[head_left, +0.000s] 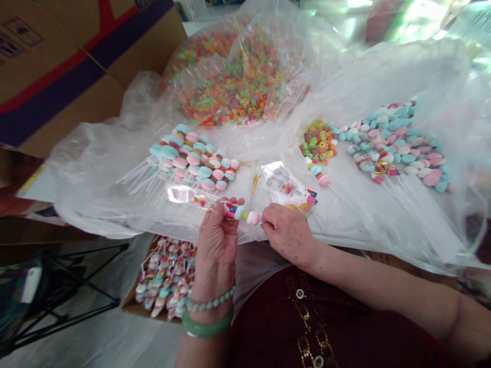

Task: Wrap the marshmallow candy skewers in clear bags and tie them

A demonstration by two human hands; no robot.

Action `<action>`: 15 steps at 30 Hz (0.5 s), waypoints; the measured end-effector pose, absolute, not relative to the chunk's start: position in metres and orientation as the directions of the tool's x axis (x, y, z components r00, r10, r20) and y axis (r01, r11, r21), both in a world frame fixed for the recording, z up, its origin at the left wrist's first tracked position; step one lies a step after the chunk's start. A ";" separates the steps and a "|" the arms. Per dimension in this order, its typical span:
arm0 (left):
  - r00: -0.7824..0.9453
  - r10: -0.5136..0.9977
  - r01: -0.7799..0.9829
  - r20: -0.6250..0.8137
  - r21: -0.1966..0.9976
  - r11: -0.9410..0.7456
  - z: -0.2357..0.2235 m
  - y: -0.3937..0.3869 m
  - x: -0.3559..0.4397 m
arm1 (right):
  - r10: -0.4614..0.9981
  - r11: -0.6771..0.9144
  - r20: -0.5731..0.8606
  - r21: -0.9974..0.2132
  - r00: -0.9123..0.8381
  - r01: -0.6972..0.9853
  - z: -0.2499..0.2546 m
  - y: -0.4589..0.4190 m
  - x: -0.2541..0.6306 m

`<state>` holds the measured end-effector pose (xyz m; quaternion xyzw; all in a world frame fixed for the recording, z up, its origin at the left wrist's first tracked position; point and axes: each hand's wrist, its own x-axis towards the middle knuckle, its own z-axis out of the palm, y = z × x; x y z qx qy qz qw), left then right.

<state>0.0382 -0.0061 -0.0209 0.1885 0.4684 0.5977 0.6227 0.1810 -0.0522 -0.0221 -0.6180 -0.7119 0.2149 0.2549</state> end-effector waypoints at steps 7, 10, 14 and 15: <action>-0.213 0.909 -0.529 -0.359 0.825 0.202 -0.023 -0.012 0.055 | 0.984 0.177 0.085 -0.600 -0.158 0.780 -0.022 -0.053 0.178; -0.174 0.902 -0.551 -0.395 0.798 0.243 -0.022 -0.014 0.059 | 0.989 0.128 0.038 -0.720 -0.145 0.682 -0.022 -0.047 0.177; -0.093 0.860 -0.619 -0.502 0.705 0.345 -0.019 -0.009 0.048 | 0.986 0.000 -0.076 -0.891 -0.150 0.454 -0.022 -0.042 0.182; -0.056 0.844 -0.631 -0.534 0.674 0.384 -0.018 -0.007 0.043 | 0.983 -0.015 -0.087 -0.914 -0.160 0.406 -0.023 -0.042 0.183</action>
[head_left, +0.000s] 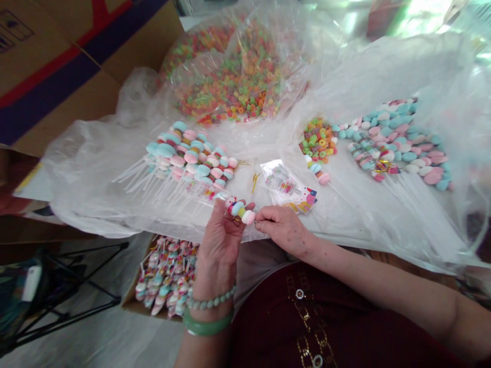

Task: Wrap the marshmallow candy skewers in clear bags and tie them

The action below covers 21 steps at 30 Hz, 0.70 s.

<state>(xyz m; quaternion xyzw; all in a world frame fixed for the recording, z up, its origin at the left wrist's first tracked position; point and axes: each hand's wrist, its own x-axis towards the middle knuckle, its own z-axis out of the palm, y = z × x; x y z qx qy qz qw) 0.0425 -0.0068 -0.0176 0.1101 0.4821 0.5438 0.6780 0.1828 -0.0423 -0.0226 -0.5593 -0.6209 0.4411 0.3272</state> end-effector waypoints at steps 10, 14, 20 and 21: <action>-0.020 0.864 -0.669 -0.502 0.649 0.362 -0.013 0.004 0.022 | 0.818 -0.514 -0.484 -0.858 -0.310 -0.018 -0.026 -0.045 0.185; -0.099 0.887 -0.632 -0.450 0.718 0.293 -0.014 0.001 0.029 | 0.879 -0.436 -0.444 -0.896 -0.175 0.088 -0.027 -0.047 0.183; -0.164 0.919 -0.501 -0.357 0.833 0.234 -0.017 -0.005 0.039 | 0.989 -0.055 -0.130 -0.748 -0.065 0.661 -0.022 -0.050 0.180; -0.177 0.916 -0.498 -0.361 0.835 0.233 -0.017 -0.006 0.041 | 0.989 -0.032 -0.122 -0.716 -0.079 0.697 -0.021 -0.050 0.179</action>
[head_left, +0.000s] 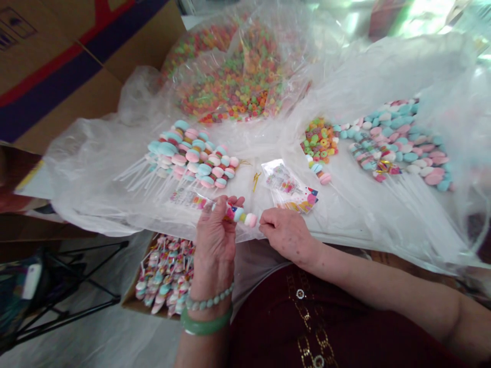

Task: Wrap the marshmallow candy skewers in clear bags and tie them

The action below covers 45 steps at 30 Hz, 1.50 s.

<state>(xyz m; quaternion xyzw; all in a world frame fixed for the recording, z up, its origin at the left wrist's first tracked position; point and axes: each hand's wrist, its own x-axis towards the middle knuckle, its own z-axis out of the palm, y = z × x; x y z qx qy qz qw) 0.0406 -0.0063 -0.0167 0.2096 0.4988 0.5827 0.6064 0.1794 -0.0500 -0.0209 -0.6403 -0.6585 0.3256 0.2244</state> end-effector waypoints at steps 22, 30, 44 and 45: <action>-0.104 0.835 -0.602 -0.540 0.703 0.379 -0.014 -0.006 0.046 | 0.804 -0.572 -0.522 -0.810 -0.285 -0.130 -0.023 -0.039 0.184; -0.043 0.862 -0.585 -0.505 0.712 0.388 -0.010 -0.003 0.028 | 0.724 -0.680 -0.563 -0.677 -0.398 -0.281 -0.024 -0.037 0.190; -0.085 0.870 -0.579 -0.485 0.735 0.353 -0.013 -0.005 0.034 | 0.810 -0.535 -0.478 -0.840 -0.341 -0.094 -0.027 -0.042 0.191; -0.099 0.862 -0.586 -0.497 0.729 0.353 -0.013 -0.004 0.034 | 0.885 -0.397 -0.399 -0.916 -0.242 0.058 -0.026 -0.044 0.190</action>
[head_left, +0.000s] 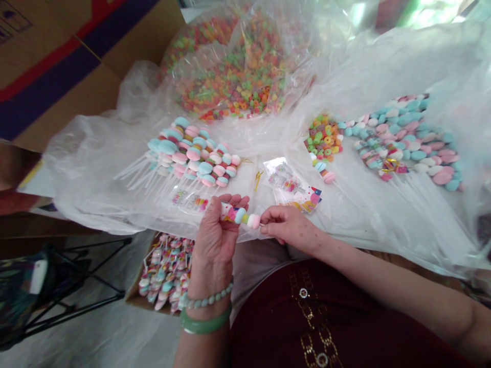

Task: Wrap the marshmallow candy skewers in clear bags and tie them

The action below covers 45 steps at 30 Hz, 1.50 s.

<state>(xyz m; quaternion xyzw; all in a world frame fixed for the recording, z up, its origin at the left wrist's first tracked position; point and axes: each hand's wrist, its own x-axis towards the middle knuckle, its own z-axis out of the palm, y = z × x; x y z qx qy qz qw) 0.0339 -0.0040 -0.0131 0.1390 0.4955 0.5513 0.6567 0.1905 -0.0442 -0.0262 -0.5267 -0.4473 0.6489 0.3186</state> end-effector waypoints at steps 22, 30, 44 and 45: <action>-0.040 0.893 -0.566 -0.449 0.746 0.350 -0.008 -0.011 0.040 | 0.491 -0.870 -0.308 -0.138 -0.815 -0.473 -0.034 -0.045 0.201; -0.039 0.887 -0.547 -0.460 0.753 0.366 -0.010 -0.013 0.042 | 0.738 -0.635 -0.540 -0.759 -0.405 -0.145 -0.023 -0.052 0.190; -0.009 0.900 -0.516 -0.436 0.773 0.369 -0.001 -0.015 0.037 | 0.703 -0.668 -0.464 -0.691 -0.539 -0.276 -0.016 -0.051 0.185; -0.013 0.890 -0.518 -0.456 0.764 0.384 -0.001 -0.015 0.037 | 0.600 -0.776 -0.446 -0.527 -0.664 -0.347 -0.017 -0.048 0.185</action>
